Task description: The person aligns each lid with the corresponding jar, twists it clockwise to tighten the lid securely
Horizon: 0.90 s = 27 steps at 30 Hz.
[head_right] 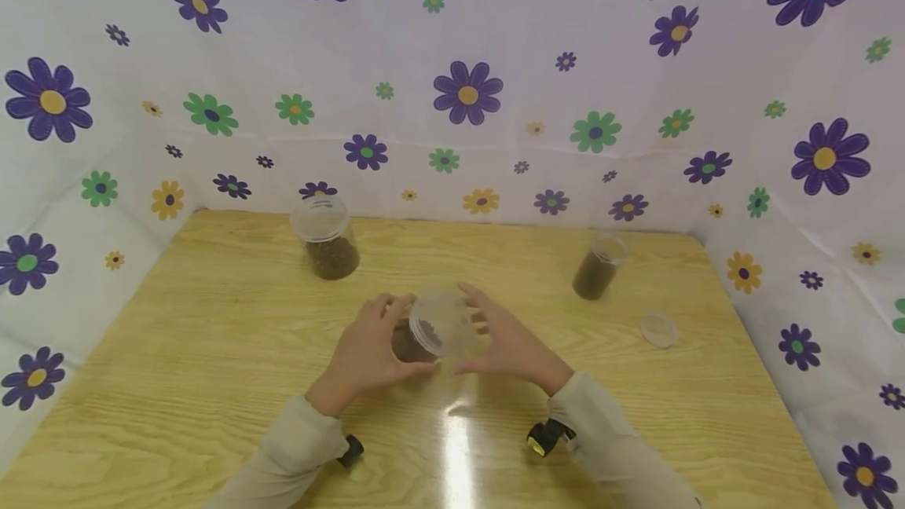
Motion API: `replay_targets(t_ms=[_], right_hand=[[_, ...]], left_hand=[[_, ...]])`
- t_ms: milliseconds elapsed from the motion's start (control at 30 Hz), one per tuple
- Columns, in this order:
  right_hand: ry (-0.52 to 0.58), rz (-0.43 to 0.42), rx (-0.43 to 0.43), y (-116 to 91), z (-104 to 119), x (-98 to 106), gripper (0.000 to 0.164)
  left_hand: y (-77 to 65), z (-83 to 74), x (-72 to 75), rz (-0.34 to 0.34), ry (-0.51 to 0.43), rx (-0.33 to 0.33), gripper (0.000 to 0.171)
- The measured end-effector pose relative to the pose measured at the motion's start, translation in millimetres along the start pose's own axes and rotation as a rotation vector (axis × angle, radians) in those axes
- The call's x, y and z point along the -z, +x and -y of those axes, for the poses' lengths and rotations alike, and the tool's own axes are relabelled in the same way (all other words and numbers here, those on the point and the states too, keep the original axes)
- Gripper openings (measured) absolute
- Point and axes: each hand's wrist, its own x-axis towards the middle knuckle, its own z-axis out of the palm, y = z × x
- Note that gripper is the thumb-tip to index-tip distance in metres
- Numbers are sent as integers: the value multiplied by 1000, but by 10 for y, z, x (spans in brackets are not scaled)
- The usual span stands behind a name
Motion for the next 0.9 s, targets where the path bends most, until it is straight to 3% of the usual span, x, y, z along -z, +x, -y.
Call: replay_targets(t_ms=[167,300,533,900], right_hand=[[144,42,-25,91,-164,-93,86],[207,28,-43,188,-202,-150,76],[205,-40,-80,383,-205,-185,71],[176,-109,-133,870,-306,-115,68]], left_hand=[[17,83,-22,49,-175,78,97],[36,163,-77,68,-298,115,95],[128,280,-140,111,-554,217,91],[512,620,-216,123,-691,316,91]])
